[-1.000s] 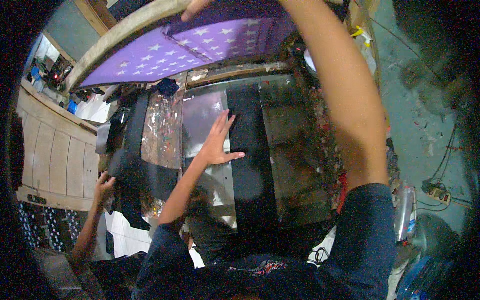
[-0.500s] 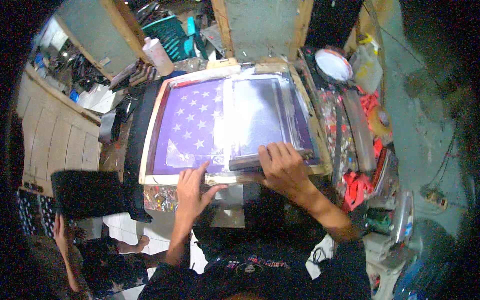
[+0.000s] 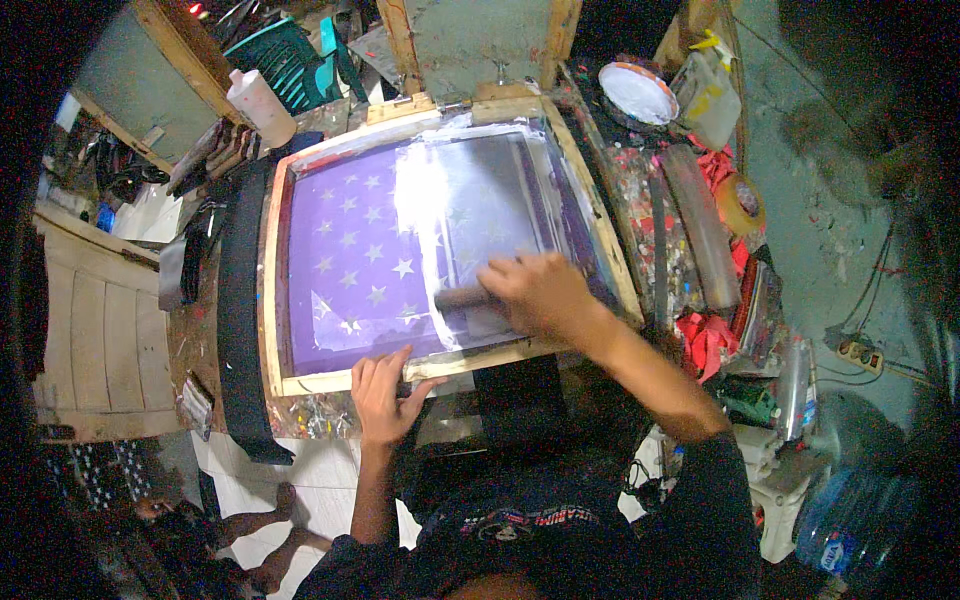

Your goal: The person uses a squeegee to apply white ink through a star-patterned screen onto black fabric strips. After each print, the fabric is removed and placed aside while a new strip is positioned for the next cycle.

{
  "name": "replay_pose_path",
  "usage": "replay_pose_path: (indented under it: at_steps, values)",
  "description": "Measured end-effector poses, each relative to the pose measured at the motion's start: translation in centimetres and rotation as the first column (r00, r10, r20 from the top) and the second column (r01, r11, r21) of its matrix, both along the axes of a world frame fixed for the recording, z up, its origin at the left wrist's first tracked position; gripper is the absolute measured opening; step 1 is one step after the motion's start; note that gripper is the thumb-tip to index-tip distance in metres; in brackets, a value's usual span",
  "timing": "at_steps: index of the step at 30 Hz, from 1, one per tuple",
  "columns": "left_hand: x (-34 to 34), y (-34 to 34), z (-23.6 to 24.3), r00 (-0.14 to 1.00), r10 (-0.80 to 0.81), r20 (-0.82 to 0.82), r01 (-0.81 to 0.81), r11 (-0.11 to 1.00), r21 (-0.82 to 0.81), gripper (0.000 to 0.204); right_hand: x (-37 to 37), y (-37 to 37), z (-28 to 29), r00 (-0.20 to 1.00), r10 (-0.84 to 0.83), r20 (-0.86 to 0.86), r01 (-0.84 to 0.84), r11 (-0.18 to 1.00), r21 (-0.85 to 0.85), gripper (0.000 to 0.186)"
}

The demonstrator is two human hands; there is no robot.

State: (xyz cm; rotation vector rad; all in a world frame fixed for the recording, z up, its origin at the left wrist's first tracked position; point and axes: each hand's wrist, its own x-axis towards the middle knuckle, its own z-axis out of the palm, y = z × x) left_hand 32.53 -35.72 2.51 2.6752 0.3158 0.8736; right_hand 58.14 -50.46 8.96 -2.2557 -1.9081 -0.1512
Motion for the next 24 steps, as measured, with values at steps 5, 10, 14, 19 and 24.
replay_pose_path:
  at_steps: [5,10,14,19,24]
  values:
    - [-0.2,0.3,0.0,1.000,0.000,0.015,0.000,0.999,0.035,0.062,12.0,11.1,-1.0,0.998,-0.060,-0.006,0.060,0.988,0.142,0.033]
    - [-0.2,0.2,-1.4,0.993,0.042,-0.109,-0.036,0.998,0.054,0.063,20.5,17.4,-0.8,1.000,-0.017,-0.007,0.017,0.985,0.170,0.051]
    - [-0.2,-0.2,-2.6,0.994,0.068,-0.085,-0.067,0.998,0.007,0.060,22.4,18.8,-0.7,0.996,-0.087,-0.036,0.089,0.995,0.049,0.061]
    - [-0.5,-0.5,-2.2,0.991,0.062,-0.117,-0.074,0.992,-0.099,0.060,18.4,15.7,-1.9,0.989,-0.141,0.047,0.139,0.990,0.039,0.059]
    - [-0.2,-1.2,-1.2,0.991,0.121,-0.064,-0.129,0.980,-0.151,0.072,16.1,12.1,-1.7,0.922,-0.037,-0.385,-0.044,0.979,-0.199,0.051]
